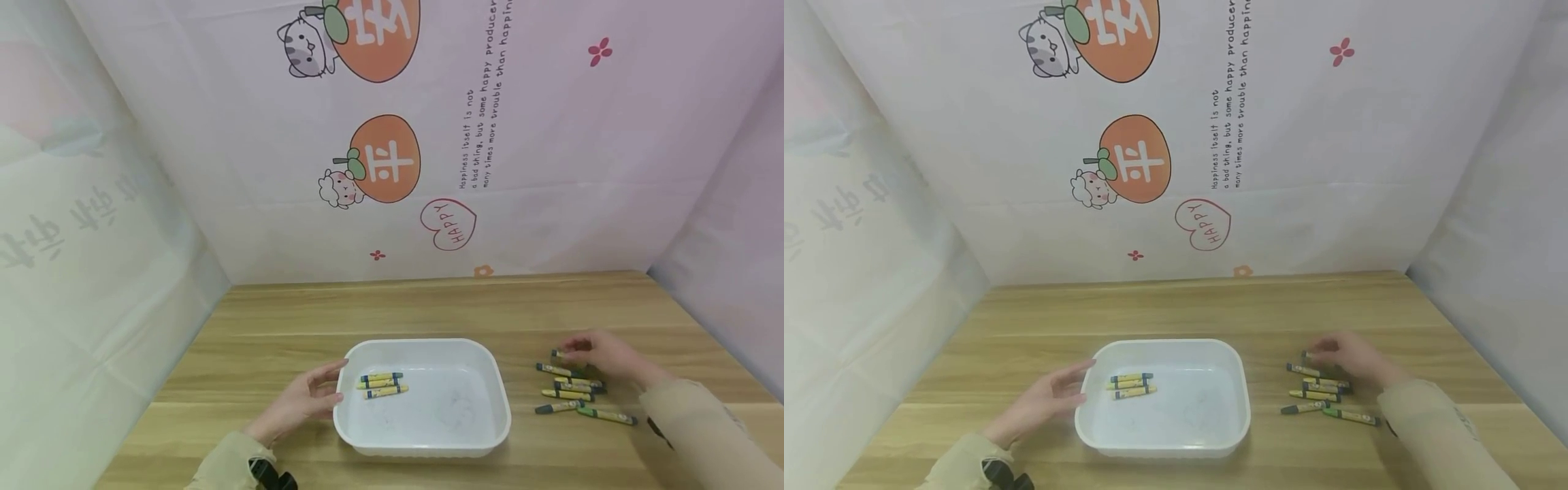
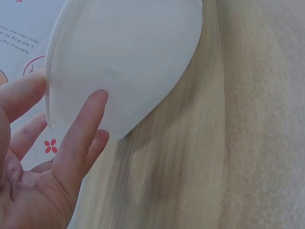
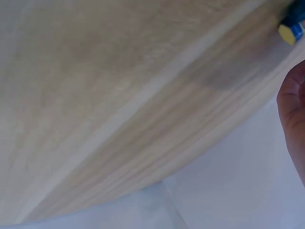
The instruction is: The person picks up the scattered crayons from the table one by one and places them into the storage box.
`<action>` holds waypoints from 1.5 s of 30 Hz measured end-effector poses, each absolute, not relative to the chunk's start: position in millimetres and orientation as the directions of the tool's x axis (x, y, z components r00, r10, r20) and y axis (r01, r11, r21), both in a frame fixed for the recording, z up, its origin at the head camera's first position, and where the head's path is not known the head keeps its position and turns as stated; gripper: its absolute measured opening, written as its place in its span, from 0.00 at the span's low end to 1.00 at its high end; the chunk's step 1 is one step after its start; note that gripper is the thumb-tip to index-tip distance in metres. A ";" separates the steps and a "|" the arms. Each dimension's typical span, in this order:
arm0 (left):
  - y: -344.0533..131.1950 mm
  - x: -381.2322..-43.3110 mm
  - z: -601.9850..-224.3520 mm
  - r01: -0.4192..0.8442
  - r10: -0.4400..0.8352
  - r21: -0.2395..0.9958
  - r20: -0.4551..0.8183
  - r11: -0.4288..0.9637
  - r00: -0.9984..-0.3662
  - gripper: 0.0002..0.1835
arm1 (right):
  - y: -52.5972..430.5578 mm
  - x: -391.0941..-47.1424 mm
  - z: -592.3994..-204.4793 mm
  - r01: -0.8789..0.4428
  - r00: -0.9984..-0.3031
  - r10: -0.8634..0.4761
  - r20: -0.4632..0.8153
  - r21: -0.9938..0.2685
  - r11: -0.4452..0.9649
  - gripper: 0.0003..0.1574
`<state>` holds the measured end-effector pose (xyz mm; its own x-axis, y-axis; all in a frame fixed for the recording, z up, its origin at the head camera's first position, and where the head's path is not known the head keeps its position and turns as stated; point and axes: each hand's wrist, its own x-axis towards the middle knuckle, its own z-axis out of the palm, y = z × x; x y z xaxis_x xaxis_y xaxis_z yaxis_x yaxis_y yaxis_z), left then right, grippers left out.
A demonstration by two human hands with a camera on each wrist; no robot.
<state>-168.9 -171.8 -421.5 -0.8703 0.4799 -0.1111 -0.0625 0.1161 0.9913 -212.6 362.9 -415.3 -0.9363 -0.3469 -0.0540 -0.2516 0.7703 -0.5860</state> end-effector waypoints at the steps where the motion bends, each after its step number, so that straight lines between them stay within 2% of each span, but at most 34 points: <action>1: -171.5 -168.8 -421.1 -0.062 0.481 0.991 -0.110 0.116 -0.870 0.36 | 361.0 -211.7 -412.0 -0.249 -0.937 -0.346 -0.057 -0.585 0.772 0.18; 9: -172.7 -169.6 -422.6 -0.053 0.486 0.992 -0.101 0.111 -0.868 0.37 | 342.8 -212.9 -393.0 -0.289 -0.929 -0.369 -0.030 -0.563 0.774 0.19; 16: -174.2 -169.2 -425.3 -0.050 0.486 0.992 -0.101 0.118 -0.868 0.36 | 310.2 -209.7 -371.0 -0.278 -0.917 -0.394 -0.056 -0.621 0.733 0.22; 26: -174.6 -169.0 -425.3 -0.050 0.487 0.994 -0.093 0.101 -0.869 0.36 | 263.4 -209.4 -346.3 -0.355 -0.892 -0.452 0.005 -0.627 0.693 0.16; 38: -175.5 -170.2 -425.4 -0.047 0.490 0.994 -0.090 0.099 -0.867 0.37 | 180.5 -218.3 -313.8 -0.379 -0.855 -0.519 0.006 -0.691 0.616 0.15; 45: -173.4 -168.4 -425.6 -0.038 0.513 0.995 -0.078 0.087 -0.855 0.37 | 121.4 -222.5 -317.5 -0.414 -0.793 -0.609 0.009 -0.741 0.528 0.12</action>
